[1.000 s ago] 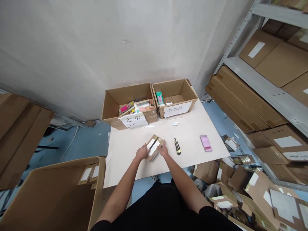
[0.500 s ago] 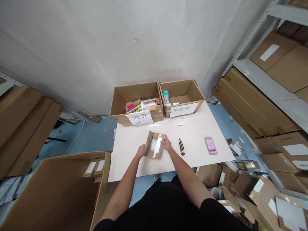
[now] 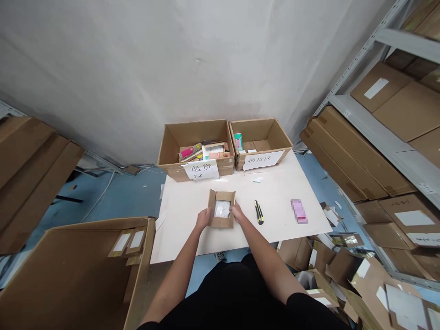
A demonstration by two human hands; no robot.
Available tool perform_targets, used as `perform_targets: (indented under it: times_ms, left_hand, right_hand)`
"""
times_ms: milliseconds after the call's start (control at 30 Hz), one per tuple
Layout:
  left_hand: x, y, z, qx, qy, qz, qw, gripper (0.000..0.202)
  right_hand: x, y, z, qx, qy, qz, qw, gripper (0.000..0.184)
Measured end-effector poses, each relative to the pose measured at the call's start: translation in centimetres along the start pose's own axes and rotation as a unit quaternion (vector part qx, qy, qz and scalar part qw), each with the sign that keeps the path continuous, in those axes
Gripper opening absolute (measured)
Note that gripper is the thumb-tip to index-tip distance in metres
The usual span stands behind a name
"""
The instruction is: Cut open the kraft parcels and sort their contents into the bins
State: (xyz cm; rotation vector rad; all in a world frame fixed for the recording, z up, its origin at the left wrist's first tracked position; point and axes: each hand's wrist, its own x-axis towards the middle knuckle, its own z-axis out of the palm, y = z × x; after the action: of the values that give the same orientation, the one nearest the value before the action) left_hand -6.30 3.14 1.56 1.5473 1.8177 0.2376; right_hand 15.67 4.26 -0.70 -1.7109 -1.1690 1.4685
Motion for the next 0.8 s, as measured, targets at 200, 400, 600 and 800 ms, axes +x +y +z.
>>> perform_targets:
  times_ms: [200,400,600,800]
  left_hand:
    - [-0.4,-1.4,0.0,0.023,0.076,-0.012,0.997,0.059]
    - [-0.6,1.7,2.2,0.150,-0.070,0.226,0.960,0.037]
    - [-1.4,1.1,2.1,0.051,-0.106,0.220,0.968,0.043]
    - [-2.2,-1.1,2.3,0.041,-0.143,0.252,0.956,0.037]
  right_hand:
    - [-2.9,2.5,-2.5,-0.057,0.152,0.037,0.986,0.086]
    - [-2.9,-0.2,-1.2,-0.350,0.137,-0.128,0.918,0.039]
    - [-1.7,-2.7,-1.3,-0.443,0.096,-0.083,0.888,0.054]
    - [1.7,-3.8,-1.7,-0.445,0.082,-0.100,0.886,0.087]
